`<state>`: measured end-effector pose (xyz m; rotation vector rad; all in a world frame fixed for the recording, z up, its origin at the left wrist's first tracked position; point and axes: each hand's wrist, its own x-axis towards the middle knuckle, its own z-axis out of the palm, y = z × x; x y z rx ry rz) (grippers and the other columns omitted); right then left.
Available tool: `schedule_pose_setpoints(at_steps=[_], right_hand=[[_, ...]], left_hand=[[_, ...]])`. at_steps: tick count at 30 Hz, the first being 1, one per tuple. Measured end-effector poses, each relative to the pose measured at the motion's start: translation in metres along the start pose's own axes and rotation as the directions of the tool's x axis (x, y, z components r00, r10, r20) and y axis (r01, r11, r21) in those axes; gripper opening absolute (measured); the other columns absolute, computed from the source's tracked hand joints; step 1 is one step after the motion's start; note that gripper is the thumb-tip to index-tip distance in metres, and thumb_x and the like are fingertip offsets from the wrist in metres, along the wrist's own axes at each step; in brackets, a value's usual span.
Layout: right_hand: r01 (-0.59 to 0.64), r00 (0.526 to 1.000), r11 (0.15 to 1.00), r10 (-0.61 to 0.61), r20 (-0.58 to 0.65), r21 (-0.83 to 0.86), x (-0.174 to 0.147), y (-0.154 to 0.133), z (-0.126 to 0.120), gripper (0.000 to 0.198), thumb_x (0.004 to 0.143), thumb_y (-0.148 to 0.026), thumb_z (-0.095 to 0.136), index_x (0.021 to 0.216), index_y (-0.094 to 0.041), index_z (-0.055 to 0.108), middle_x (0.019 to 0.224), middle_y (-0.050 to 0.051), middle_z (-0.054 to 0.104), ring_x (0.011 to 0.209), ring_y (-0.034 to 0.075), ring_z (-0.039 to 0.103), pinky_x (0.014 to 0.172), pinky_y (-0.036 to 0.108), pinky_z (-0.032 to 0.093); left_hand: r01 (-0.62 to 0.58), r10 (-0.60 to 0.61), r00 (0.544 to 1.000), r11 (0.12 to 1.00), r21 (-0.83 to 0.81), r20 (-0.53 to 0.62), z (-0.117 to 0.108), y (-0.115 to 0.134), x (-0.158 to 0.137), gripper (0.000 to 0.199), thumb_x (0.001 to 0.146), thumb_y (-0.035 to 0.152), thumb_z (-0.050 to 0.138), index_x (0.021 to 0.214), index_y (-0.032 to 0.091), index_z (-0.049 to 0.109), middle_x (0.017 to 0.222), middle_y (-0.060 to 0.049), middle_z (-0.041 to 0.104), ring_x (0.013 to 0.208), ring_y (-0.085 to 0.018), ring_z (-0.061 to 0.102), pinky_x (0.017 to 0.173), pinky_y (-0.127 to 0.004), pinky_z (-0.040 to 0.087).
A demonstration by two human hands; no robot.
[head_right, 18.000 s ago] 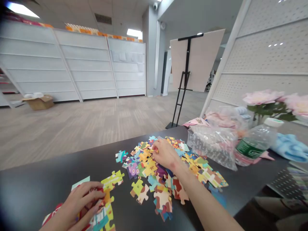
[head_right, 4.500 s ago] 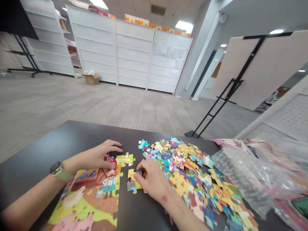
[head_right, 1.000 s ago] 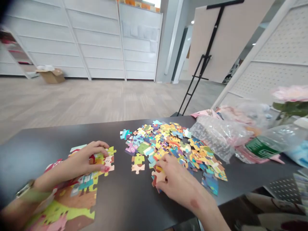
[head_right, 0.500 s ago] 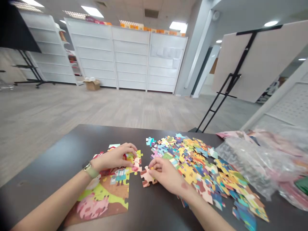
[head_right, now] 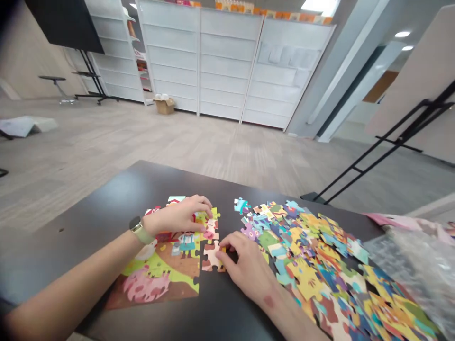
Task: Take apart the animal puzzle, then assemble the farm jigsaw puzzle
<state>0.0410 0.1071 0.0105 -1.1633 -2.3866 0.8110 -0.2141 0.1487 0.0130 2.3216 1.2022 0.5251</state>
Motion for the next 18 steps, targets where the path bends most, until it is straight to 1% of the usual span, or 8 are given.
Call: schedule_pose_setpoints(at_steps=[2, 4, 6, 8, 10, 11, 15, 18], right_hand=[[0.055, 0.998, 0.998, -0.055, -0.003, -0.009, 0.000, 0.000, 0.000, 0.014, 0.097, -0.024, 0.050, 0.089, -0.023, 0.061, 0.095, 0.005, 0.065, 0.087, 0.020, 0.061, 0.079, 0.034, 0.048], [0.095, 0.995, 0.995, -0.095, -0.009, -0.003, -0.001, 0.000, -0.001, 0.021, 0.097, -0.015, 0.040, 0.093, -0.023, 0.059, 0.099, 0.006, 0.064, 0.093, 0.021, 0.060, 0.084, 0.035, 0.048], [0.124, 0.992, 0.992, -0.124, 0.000, 0.004, -0.004, 0.002, -0.002, 0.029, 0.090, -0.005, 0.036, 0.099, -0.023, 0.057, 0.102, 0.006, 0.063, 0.097, 0.021, 0.059, 0.087, 0.036, 0.048], [0.159, 0.987, 0.987, -0.158, 0.032, 0.001, -0.007, 0.002, -0.004, 0.037, 0.079, 0.001, 0.038, 0.103, -0.022, 0.056, 0.107, 0.007, 0.062, 0.101, 0.022, 0.058, 0.090, 0.037, 0.048], [0.192, 0.979, 0.981, -0.191, 0.070, -0.015, -0.009, 0.000, -0.007, 0.043, 0.072, 0.001, 0.042, 0.106, -0.021, 0.055, 0.110, 0.008, 0.061, 0.105, 0.023, 0.056, 0.094, 0.040, 0.047], [0.203, 0.976, 0.979, -0.200, 0.087, -0.029, -0.011, -0.002, -0.008, 0.045, 0.071, 0.000, 0.045, 0.109, -0.021, 0.055, 0.112, 0.008, 0.060, 0.107, 0.025, 0.055, 0.096, 0.041, 0.046], [0.205, 0.972, 0.976, -0.193, 0.137, -0.076, -0.014, -0.011, -0.010, 0.047, 0.074, -0.006, 0.053, 0.120, -0.020, 0.053, 0.119, 0.010, 0.057, 0.113, 0.028, 0.052, 0.099, 0.045, 0.046], [0.198, 0.973, 0.977, -0.185, 0.142, -0.085, -0.016, -0.014, -0.010, 0.047, 0.078, -0.007, 0.052, 0.122, -0.020, 0.054, 0.120, 0.009, 0.057, 0.112, 0.027, 0.053, 0.099, 0.045, 0.046]], left_hand=[[0.007, -0.007, 1.000, 1.000, -0.004, 0.004, 0.000, 0.001, 0.000, 0.024, 0.083, 0.033, 0.079, 0.105, 0.026, 0.070, 0.120, -0.003, 0.061, 0.112, -0.025, 0.056, 0.100, -0.036, 0.042], [0.013, -0.013, 1.000, 1.000, -0.003, 0.009, -0.001, 0.002, 0.000, 0.024, 0.082, 0.031, 0.079, 0.104, 0.026, 0.070, 0.120, -0.004, 0.060, 0.112, -0.025, 0.056, 0.099, -0.035, 0.043], [0.015, -0.015, 1.000, 1.000, 0.000, 0.013, 0.000, 0.001, 0.000, 0.024, 0.082, 0.030, 0.079, 0.104, 0.025, 0.070, 0.120, -0.004, 0.060, 0.112, -0.025, 0.056, 0.098, -0.035, 0.043], [0.016, -0.016, 1.000, 1.000, 0.001, 0.015, 0.000, 0.001, 0.001, 0.024, 0.082, 0.030, 0.078, 0.104, 0.025, 0.069, 0.121, -0.004, 0.060, 0.112, -0.025, 0.056, 0.099, -0.035, 0.043], [0.021, -0.021, 1.000, 1.000, -0.004, 0.018, 0.001, 0.000, 0.001, 0.024, 0.082, 0.030, 0.078, 0.104, 0.025, 0.069, 0.121, -0.004, 0.059, 0.113, -0.025, 0.055, 0.099, -0.036, 0.043], [0.023, -0.023, 1.000, 1.000, -0.007, 0.018, 0.001, 0.000, 0.002, 0.024, 0.082, 0.029, 0.078, 0.104, 0.025, 0.069, 0.121, -0.004, 0.059, 0.113, -0.026, 0.055, 0.099, -0.036, 0.044], [0.020, -0.019, 1.000, 1.000, -0.014, 0.013, 0.001, 0.000, 0.002, 0.023, 0.083, 0.030, 0.076, 0.104, 0.025, 0.069, 0.121, -0.004, 0.059, 0.113, -0.026, 0.056, 0.098, -0.036, 0.044], [0.025, -0.025, 1.000, 1.000, -0.015, 0.010, 0.001, 0.001, 0.001, 0.024, 0.083, 0.030, 0.077, 0.105, 0.025, 0.069, 0.121, -0.004, 0.060, 0.113, -0.026, 0.056, 0.098, -0.037, 0.044]])
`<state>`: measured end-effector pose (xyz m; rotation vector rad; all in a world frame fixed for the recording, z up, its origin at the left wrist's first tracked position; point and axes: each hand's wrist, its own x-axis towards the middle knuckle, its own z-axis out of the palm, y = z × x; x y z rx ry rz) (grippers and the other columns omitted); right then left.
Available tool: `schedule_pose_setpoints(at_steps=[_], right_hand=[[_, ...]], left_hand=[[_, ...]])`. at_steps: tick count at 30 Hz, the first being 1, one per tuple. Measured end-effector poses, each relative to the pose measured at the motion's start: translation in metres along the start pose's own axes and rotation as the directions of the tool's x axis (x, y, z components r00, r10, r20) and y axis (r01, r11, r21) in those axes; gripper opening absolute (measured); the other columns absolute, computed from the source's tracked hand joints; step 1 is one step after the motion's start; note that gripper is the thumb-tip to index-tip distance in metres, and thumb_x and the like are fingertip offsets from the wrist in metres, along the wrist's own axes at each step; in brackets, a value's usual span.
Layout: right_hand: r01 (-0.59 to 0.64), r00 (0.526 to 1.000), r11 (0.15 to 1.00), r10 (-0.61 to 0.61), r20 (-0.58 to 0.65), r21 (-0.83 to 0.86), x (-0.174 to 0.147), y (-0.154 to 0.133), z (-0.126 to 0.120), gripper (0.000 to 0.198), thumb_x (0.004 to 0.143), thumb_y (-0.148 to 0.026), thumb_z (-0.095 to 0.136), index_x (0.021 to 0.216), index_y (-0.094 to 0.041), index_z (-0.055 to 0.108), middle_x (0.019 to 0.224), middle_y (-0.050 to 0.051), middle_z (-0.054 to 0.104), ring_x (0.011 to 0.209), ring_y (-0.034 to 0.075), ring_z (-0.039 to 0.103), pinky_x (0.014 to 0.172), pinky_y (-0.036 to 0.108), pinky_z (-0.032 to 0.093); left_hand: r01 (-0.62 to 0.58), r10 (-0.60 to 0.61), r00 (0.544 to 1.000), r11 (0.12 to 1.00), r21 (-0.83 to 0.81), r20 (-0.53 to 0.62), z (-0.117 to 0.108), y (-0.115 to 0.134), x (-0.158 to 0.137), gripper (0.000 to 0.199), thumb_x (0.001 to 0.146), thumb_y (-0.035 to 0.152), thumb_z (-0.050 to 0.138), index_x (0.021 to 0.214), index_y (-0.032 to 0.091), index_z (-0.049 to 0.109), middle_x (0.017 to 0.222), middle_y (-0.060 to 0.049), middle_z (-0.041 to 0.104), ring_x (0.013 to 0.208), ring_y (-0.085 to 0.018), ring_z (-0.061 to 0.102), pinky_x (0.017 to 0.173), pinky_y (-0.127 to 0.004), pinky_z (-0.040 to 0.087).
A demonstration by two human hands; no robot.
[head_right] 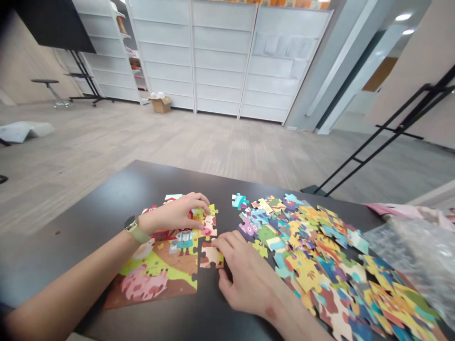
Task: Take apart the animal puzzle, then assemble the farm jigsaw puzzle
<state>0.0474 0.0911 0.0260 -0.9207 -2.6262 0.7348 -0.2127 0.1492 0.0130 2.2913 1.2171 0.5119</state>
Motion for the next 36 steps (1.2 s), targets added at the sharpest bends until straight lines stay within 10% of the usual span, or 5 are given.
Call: schedule_pose_setpoints(at_steps=[22, 26, 36], right_hand=[[0.001, 0.999, 0.976, 0.009, 0.049, -0.216, -0.011, -0.006, -0.007, 0.033, 0.078, -0.005, 0.053, 0.104, -0.020, 0.065, 0.112, 0.005, 0.066, 0.106, 0.023, 0.056, 0.093, 0.038, 0.048], [-0.105, 0.989, 0.905, 0.052, -0.137, -0.413, -0.044, -0.020, 0.022, 0.047, 0.087, -0.012, 0.051, 0.133, -0.019, 0.057, 0.137, 0.006, 0.062, 0.123, 0.027, 0.052, 0.102, 0.043, 0.043], [-0.468, 0.699, 0.807, 0.090, -0.709, -0.359, -0.149, 0.010, 0.033, 0.032, 0.094, -0.023, 0.056, 0.125, -0.024, 0.062, 0.123, 0.008, 0.069, 0.117, 0.029, 0.058, 0.099, 0.049, 0.045]], left_hand=[[0.006, -0.006, 1.000, 1.000, -0.014, 0.031, 0.001, -0.004, -0.001, 0.026, 0.084, 0.035, 0.074, 0.108, 0.028, 0.068, 0.127, -0.003, 0.059, 0.116, -0.027, 0.057, 0.101, -0.039, 0.045], [0.010, -0.008, 0.998, 1.000, -0.027, 0.061, -0.001, -0.003, 0.000, 0.028, 0.086, 0.039, 0.069, 0.111, 0.028, 0.068, 0.131, -0.004, 0.058, 0.119, -0.027, 0.057, 0.105, -0.040, 0.045], [0.018, -0.017, 0.996, 1.000, -0.013, 0.083, 0.003, -0.010, -0.001, 0.032, 0.087, 0.043, 0.064, 0.117, 0.031, 0.067, 0.140, -0.004, 0.055, 0.127, -0.029, 0.053, 0.111, -0.044, 0.042]])
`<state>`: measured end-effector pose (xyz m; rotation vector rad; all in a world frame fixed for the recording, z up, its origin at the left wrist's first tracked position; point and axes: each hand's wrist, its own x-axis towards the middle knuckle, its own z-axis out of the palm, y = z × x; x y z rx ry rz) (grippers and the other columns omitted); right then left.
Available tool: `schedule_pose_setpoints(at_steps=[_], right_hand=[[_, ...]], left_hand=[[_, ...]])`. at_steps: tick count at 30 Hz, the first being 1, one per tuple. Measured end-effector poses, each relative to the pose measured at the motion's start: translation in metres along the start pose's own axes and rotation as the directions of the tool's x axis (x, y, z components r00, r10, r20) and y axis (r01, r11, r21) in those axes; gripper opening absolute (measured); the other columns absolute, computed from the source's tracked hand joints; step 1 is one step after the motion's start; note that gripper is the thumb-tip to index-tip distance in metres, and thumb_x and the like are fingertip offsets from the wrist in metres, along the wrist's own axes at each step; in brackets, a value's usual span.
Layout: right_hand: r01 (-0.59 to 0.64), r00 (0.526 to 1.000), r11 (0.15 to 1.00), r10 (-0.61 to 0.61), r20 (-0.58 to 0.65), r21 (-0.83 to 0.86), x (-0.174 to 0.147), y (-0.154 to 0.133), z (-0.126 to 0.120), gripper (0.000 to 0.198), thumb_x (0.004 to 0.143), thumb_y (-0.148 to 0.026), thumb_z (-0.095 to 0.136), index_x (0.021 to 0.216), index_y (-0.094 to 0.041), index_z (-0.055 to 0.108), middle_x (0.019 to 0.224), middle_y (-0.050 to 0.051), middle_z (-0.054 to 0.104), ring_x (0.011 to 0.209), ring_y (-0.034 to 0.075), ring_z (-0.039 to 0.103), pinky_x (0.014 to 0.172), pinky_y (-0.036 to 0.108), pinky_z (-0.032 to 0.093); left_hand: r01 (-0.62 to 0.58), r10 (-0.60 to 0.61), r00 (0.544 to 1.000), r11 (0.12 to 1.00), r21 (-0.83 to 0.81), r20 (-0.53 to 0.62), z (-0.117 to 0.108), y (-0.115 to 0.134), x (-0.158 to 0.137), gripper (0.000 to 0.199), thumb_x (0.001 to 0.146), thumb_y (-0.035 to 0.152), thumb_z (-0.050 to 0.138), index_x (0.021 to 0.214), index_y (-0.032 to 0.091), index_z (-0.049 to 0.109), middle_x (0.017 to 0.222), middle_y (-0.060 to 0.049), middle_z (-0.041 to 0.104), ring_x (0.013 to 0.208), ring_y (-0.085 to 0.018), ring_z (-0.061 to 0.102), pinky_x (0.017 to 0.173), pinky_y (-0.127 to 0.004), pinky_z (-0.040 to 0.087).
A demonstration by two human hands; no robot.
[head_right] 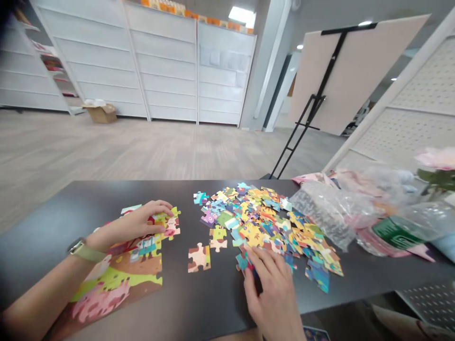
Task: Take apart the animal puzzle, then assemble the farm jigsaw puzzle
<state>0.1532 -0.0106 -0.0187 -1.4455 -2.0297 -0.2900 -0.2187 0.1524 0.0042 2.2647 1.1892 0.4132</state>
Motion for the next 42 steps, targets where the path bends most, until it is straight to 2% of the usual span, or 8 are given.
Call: schedule_pose_setpoints(at_steps=[5, 9, 14, 25, 31, 36, 39, 42], right_hand=[[-0.036, 0.996, 0.999, 0.033, 0.078, 0.035, -0.014, 0.009, -0.002, 0.023, 0.093, -0.025, 0.059, 0.114, -0.029, 0.067, 0.122, 0.006, 0.067, 0.114, 0.027, 0.059, 0.096, 0.048, 0.050], [-0.225, 0.974, 0.973, 0.222, 0.053, 0.059, -0.014, -0.003, -0.002, 0.035, 0.090, -0.036, 0.064, 0.123, -0.024, 0.058, 0.120, 0.011, 0.064, 0.115, 0.031, 0.058, 0.097, 0.051, 0.051], [-0.349, 0.924, 0.936, 0.334, 0.184, 0.053, -0.007, -0.008, -0.004, 0.036, 0.089, -0.041, 0.066, 0.120, -0.025, 0.060, 0.117, 0.009, 0.063, 0.112, 0.029, 0.060, 0.095, 0.049, 0.053], [-0.266, 0.960, 0.950, 0.246, 0.133, 0.165, -0.010, -0.006, -0.005, 0.033, 0.094, -0.039, 0.062, 0.123, -0.025, 0.061, 0.118, 0.009, 0.067, 0.114, 0.028, 0.062, 0.095, 0.045, 0.055], [-0.199, 0.972, 0.963, 0.169, 0.166, 0.183, -0.009, -0.004, -0.006, 0.033, 0.096, -0.038, 0.059, 0.126, -0.027, 0.062, 0.123, 0.007, 0.070, 0.113, 0.025, 0.067, 0.095, 0.041, 0.058], [-0.168, 0.980, 0.971, 0.145, 0.139, 0.172, -0.010, 0.001, 0.001, 0.029, 0.096, -0.039, 0.058, 0.122, -0.028, 0.066, 0.122, 0.006, 0.071, 0.116, 0.027, 0.064, 0.100, 0.045, 0.054], [-0.277, 0.961, 0.948, 0.273, 0.043, 0.156, -0.012, 0.006, 0.005, 0.028, 0.095, -0.048, 0.059, 0.110, -0.025, 0.068, 0.115, 0.007, 0.071, 0.111, 0.028, 0.064, 0.097, 0.046, 0.053], [-0.434, 0.892, 0.885, 0.448, -0.057, 0.167, -0.014, 0.011, 0.006, 0.036, 0.091, -0.058, 0.061, 0.101, -0.024, 0.066, 0.106, 0.008, 0.070, 0.097, 0.027, 0.066, 0.084, 0.041, 0.054]], left_hand=[[-0.018, 0.018, 1.000, 1.000, -0.011, 0.005, 0.000, -0.001, 0.000, 0.034, 0.088, 0.046, 0.063, 0.118, 0.030, 0.068, 0.139, -0.005, 0.055, 0.128, -0.030, 0.052, 0.112, -0.045, 0.041], [-0.012, 0.012, 1.000, 1.000, -0.011, 0.006, 0.003, -0.009, 0.002, 0.035, 0.087, 0.049, 0.065, 0.118, 0.031, 0.068, 0.140, -0.005, 0.054, 0.128, -0.030, 0.052, 0.113, -0.045, 0.040], [-0.026, 0.026, 1.000, 1.000, -0.006, 0.007, 0.004, -0.013, 0.003, 0.038, 0.087, 0.053, 0.064, 0.119, 0.031, 0.067, 0.140, -0.004, 0.054, 0.128, -0.029, 0.052, 0.113, -0.043, 0.040], [-0.029, 0.029, 1.000, 1.000, 0.003, 0.000, 0.002, -0.007, 0.002, 0.034, 0.087, 0.045, 0.065, 0.118, 0.031, 0.067, 0.140, -0.004, 0.054, 0.129, -0.029, 0.052, 0.112, -0.043, 0.040], [-0.036, 0.037, 0.999, 0.999, 0.005, -0.013, -0.001, 0.000, 0.000, 0.033, 0.087, 0.045, 0.065, 0.115, 0.029, 0.068, 0.139, -0.006, 0.056, 0.126, -0.030, 0.054, 0.110, -0.044, 0.043], [-0.054, 0.054, 0.998, 0.998, -0.020, -0.027, -0.001, 0.001, -0.001, 0.033, 0.086, 0.048, 0.065, 0.113, 0.029, 0.068, 0.136, -0.005, 0.058, 0.124, -0.029, 0.055, 0.109, -0.043, 0.043], [-0.043, 0.043, 0.999, 0.999, -0.012, -0.033, 0.000, 0.000, -0.001, 0.031, 0.086, 0.044, 0.066, 0.113, 0.029, 0.068, 0.136, -0.005, 0.057, 0.125, -0.029, 0.055, 0.109, -0.043, 0.043], [-0.039, 0.039, 0.999, 0.999, 0.000, -0.026, 0.001, 0.001, 0.000, 0.029, 0.086, 0.041, 0.066, 0.113, 0.030, 0.068, 0.136, -0.004, 0.057, 0.125, -0.029, 0.055, 0.110, -0.044, 0.042]])
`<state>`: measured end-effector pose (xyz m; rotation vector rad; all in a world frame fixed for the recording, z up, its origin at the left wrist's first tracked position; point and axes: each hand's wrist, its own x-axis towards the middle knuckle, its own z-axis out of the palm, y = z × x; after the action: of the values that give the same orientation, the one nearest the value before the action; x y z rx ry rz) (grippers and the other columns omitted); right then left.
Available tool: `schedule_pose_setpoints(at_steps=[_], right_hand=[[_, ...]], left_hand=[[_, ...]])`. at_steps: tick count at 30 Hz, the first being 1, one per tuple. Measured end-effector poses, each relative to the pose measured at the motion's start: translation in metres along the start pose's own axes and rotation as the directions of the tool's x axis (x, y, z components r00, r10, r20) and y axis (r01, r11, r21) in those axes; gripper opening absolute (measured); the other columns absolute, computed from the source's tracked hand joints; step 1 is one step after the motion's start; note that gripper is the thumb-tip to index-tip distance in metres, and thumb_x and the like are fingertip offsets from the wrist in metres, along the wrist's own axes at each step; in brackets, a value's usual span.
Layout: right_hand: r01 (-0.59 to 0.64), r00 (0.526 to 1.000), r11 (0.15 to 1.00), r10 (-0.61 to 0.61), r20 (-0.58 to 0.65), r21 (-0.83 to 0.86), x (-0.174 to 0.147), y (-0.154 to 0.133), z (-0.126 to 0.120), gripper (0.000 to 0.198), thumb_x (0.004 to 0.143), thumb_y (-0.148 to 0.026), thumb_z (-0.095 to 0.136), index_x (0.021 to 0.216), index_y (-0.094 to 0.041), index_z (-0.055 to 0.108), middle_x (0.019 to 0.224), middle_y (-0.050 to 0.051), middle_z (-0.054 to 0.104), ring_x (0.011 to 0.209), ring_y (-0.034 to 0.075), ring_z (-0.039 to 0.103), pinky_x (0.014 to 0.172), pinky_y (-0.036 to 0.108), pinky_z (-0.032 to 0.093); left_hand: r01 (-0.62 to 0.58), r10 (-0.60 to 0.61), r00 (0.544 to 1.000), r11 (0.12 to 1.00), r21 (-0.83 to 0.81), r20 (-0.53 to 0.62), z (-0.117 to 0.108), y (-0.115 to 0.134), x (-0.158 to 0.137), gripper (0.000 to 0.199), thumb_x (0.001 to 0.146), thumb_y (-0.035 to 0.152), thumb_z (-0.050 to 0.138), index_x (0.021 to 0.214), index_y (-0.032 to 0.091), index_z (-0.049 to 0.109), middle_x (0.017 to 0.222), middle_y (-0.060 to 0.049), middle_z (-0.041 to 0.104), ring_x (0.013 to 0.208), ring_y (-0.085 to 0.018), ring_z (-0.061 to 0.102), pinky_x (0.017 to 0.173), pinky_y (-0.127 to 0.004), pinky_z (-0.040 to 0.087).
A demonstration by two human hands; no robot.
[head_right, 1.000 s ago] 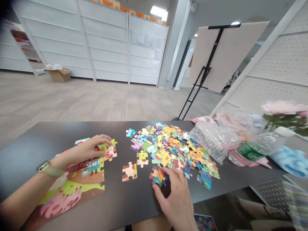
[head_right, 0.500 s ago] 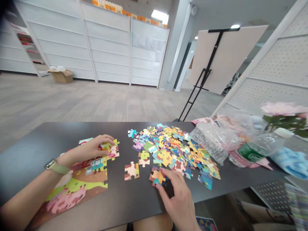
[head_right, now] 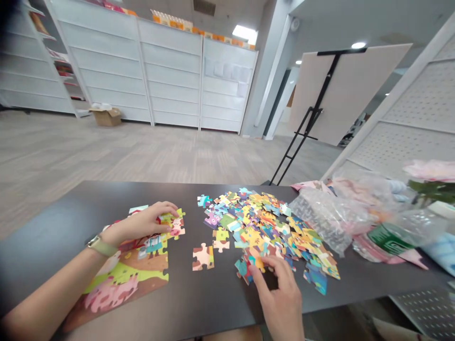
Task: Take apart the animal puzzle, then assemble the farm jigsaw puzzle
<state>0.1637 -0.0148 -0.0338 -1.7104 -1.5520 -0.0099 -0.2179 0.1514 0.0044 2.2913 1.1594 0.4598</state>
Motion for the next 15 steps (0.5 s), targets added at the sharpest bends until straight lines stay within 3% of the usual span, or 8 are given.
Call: schedule_pose_setpoints(at_steps=[3, 7, 10, 12, 15], right_hand=[[-0.004, 0.999, 1.000, 0.004, -0.036, 0.006, 0.001, 0.001, 0.000, 0.037, 0.092, -0.060, 0.058, 0.098, -0.023, 0.066, 0.103, 0.008, 0.069, 0.094, 0.026, 0.064, 0.083, 0.042, 0.053], [0.169, 0.979, 0.976, -0.150, 0.137, -0.140, 0.003, -0.009, 0.001, 0.031, 0.088, -0.055, 0.065, 0.100, -0.027, 0.070, 0.108, 0.007, 0.070, 0.109, 0.032, 0.060, 0.095, 0.052, 0.046], [0.222, 0.960, 0.951, -0.175, 0.218, -0.214, 0.004, -0.014, 0.002, 0.030, 0.086, -0.050, 0.068, 0.107, -0.028, 0.070, 0.114, 0.006, 0.069, 0.114, 0.033, 0.058, 0.095, 0.053, 0.046], [0.215, 0.963, 0.952, -0.169, 0.211, -0.217, 0.003, -0.012, 0.002, 0.025, 0.091, -0.046, 0.062, 0.107, -0.028, 0.069, 0.116, 0.007, 0.068, 0.115, 0.032, 0.057, 0.094, 0.053, 0.046], [0.165, 0.985, 0.953, -0.149, 0.084, -0.253, 0.000, -0.005, 0.004, 0.024, 0.098, -0.039, 0.050, 0.110, -0.027, 0.068, 0.123, 0.010, 0.065, 0.118, 0.034, 0.055, 0.090, 0.054, 0.046]], left_hand=[[-0.011, 0.011, 1.000, 1.000, 0.010, 0.006, 0.000, 0.002, 0.000, 0.027, 0.086, 0.040, 0.065, 0.112, 0.030, 0.069, 0.135, -0.004, 0.058, 0.124, -0.029, 0.055, 0.108, -0.044, 0.043], [-0.018, 0.018, 1.000, 1.000, 0.014, 0.003, -0.001, 0.002, 0.000, 0.028, 0.086, 0.041, 0.065, 0.112, 0.030, 0.069, 0.134, -0.005, 0.059, 0.123, -0.029, 0.056, 0.108, -0.044, 0.044], [-0.026, 0.026, 1.000, 1.000, 0.008, 0.005, -0.001, 0.001, 0.000, 0.030, 0.087, 0.043, 0.064, 0.113, 0.029, 0.069, 0.134, -0.005, 0.059, 0.124, -0.029, 0.056, 0.109, -0.044, 0.044], [-0.029, 0.029, 1.000, 1.000, 0.012, 0.002, 0.000, 0.000, -0.001, 0.030, 0.087, 0.043, 0.063, 0.113, 0.029, 0.069, 0.135, -0.005, 0.059, 0.124, -0.029, 0.055, 0.109, -0.043, 0.043], [-0.033, 0.033, 0.999, 0.999, 0.019, -0.002, -0.001, 0.001, -0.001, 0.029, 0.087, 0.043, 0.064, 0.112, 0.030, 0.069, 0.134, -0.005, 0.059, 0.124, -0.029, 0.055, 0.109, -0.043, 0.043]])
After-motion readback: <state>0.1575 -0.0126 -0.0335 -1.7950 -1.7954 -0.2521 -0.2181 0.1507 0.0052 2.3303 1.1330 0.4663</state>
